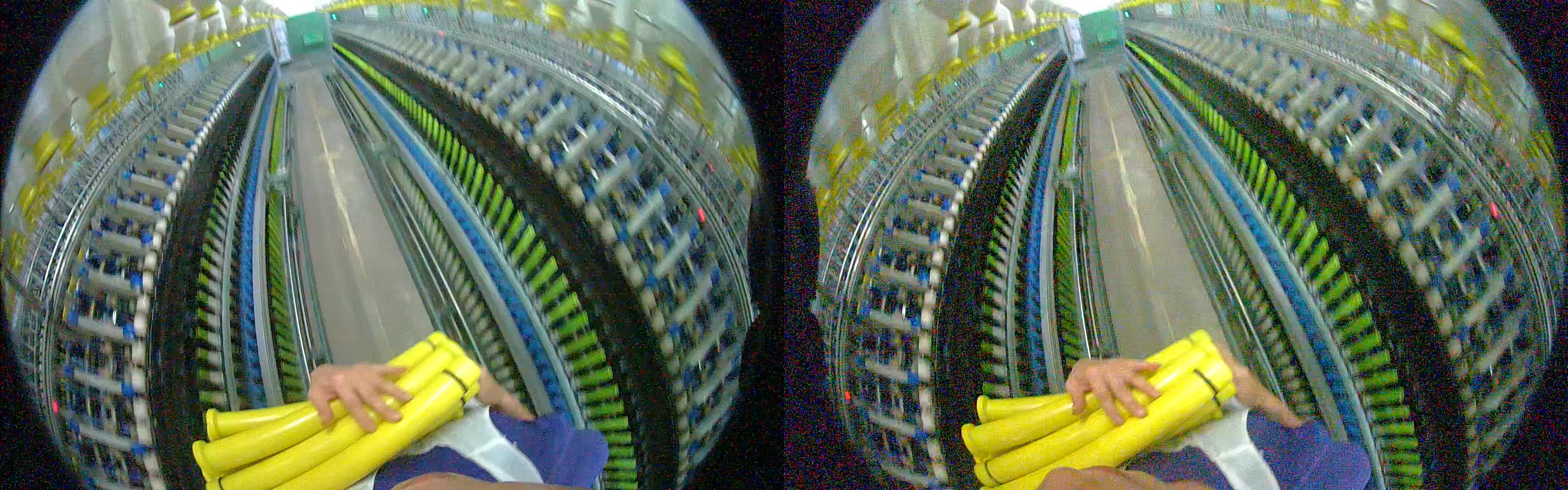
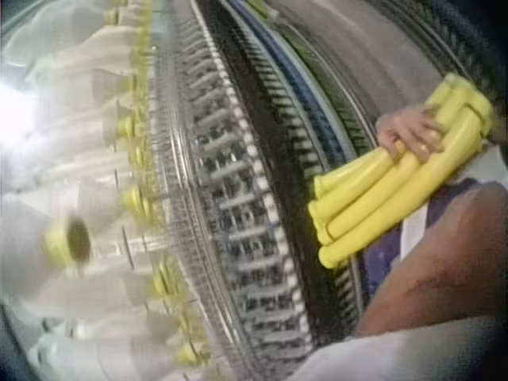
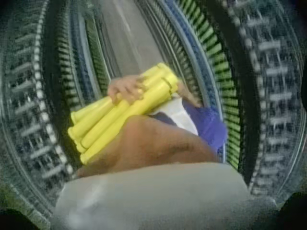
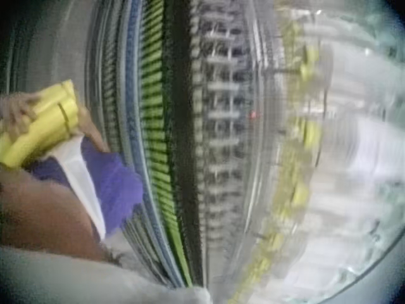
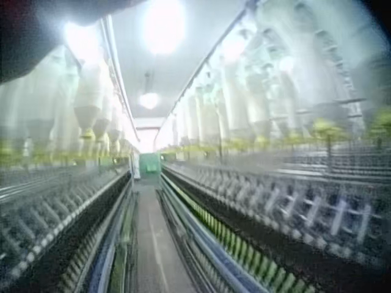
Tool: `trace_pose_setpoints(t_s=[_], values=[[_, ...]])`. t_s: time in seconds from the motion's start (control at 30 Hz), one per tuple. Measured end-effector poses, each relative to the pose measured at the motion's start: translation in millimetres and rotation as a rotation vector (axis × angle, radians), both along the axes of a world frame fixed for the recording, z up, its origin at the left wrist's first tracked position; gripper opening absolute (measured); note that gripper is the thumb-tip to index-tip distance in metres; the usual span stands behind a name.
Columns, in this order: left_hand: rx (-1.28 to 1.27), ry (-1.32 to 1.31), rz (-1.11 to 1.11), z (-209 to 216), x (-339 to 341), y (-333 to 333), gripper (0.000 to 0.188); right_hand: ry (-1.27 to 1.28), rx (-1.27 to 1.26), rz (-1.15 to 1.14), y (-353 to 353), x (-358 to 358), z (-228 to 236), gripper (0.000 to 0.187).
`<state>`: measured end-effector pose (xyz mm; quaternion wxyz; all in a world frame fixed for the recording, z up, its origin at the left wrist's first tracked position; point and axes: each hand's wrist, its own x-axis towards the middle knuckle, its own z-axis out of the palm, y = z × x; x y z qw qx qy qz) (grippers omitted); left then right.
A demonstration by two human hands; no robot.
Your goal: The person operates a large textile spinning machine, handling yellow plastic tubes and white thread spools. They remove and replace tubes, thread yarn through machine guides, and adjust components along the machine line.
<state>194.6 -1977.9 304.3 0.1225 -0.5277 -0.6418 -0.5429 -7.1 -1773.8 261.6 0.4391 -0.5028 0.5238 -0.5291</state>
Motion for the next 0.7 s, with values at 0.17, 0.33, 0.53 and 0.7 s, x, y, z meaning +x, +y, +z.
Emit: trace_pose_setpoints(t_s=[0.17, 0.33, 0.53, 0.7], values=[[0.054, 0.078, 0.137, 34.7, -24.5, -215.9, 0.061, 0.277, -0.085, 0.341, -253.6, -81.6, 34.5, 0.046], [0.145, 0.130, 0.287, 11.7, -38.1, -414.6, 0.059, 0.330, 0.016, 0.250, -550.1, -193.3, 40.2, 0.043], [0.180, 0.222, 0.269, 26.3, -85.6, -703.7, 0.060, 0.824, 0.488, -0.198, -799.3, -289.1, -165.6, 0.046], [0.266, 0.195, 0.129, 71.1, -147.1, -924.0, 0.061, 0.833, 1.038, 0.073, -783.5, -341.4, -274.0, 0.041]])
